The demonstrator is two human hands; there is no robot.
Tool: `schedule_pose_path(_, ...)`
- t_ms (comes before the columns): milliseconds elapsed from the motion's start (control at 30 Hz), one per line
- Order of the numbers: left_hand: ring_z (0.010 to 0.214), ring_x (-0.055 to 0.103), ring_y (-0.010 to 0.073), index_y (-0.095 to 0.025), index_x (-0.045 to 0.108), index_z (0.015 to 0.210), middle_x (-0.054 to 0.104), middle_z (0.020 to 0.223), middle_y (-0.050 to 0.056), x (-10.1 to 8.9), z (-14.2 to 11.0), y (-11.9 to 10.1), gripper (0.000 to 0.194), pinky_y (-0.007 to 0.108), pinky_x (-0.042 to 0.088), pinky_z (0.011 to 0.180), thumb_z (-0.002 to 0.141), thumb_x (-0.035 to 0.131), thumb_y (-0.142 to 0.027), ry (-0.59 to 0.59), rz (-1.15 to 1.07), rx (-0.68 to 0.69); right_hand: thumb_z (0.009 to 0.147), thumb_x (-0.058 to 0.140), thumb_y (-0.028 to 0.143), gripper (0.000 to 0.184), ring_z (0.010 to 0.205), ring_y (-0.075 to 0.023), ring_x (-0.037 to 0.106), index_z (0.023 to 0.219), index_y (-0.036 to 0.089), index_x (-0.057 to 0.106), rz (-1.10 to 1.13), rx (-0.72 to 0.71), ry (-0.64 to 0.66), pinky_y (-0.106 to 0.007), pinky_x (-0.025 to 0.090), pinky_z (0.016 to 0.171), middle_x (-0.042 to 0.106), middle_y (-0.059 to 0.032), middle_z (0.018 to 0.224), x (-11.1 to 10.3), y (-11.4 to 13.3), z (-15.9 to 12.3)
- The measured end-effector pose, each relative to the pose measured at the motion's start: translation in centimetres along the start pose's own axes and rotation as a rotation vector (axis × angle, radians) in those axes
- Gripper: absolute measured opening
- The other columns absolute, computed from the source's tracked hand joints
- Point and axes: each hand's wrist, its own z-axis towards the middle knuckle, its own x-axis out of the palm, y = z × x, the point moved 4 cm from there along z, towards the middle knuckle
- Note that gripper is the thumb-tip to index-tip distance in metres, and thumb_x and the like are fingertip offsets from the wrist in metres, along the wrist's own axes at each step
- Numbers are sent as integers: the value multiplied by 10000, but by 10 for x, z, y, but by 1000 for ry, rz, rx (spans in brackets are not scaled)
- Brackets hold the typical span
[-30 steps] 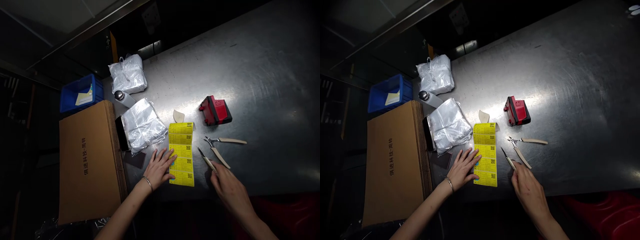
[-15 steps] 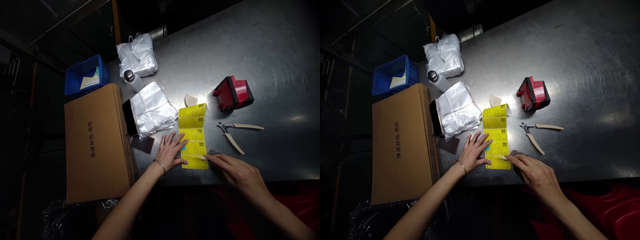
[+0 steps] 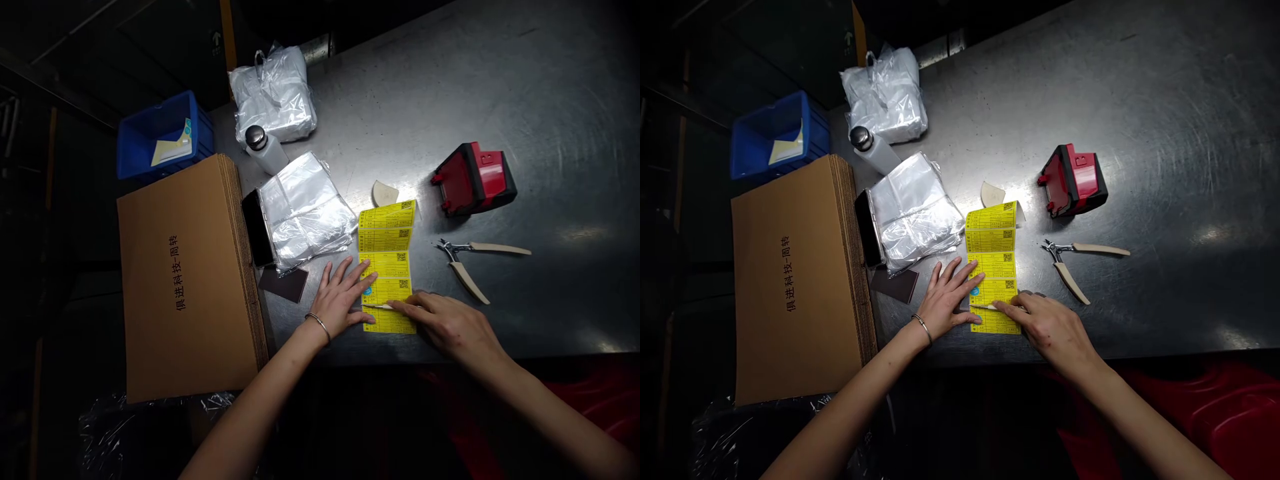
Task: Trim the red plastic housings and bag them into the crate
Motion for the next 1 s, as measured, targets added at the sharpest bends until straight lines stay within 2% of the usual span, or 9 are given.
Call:
schedule_pose_path(367,1521,158,344,-244,384,1512,342,1616,98,0,0,-1,917,641,81,1211,737,755,-564,5,18,-3,935,413,21,478,822,-202,700,1289,238,651,7,-8,-20,-290,523,654,740,-74,996,-3,-8,-8)
schedule_pose_path(833,1517,167,365,-269,385,1509,351,1611,108,-1,1,-1,909,663,88,1200,735,758,-565,20,26,-17,910,397,88,527,783,-218,691,1346,281,621,14,77,-42,-310,515,605,735,-61,1001,-32,-40,-45)
schedule_pose_path(1000,1518,160,366,-258,381,1510,340,1617,110,-2,1,-1,921,663,81,1201,728,771,-549,21,21,-16,912,366,109,596,738,-235,689,1430,351,536,-3,96,-46,-334,502,565,741,-68,987,-44,-53,-61)
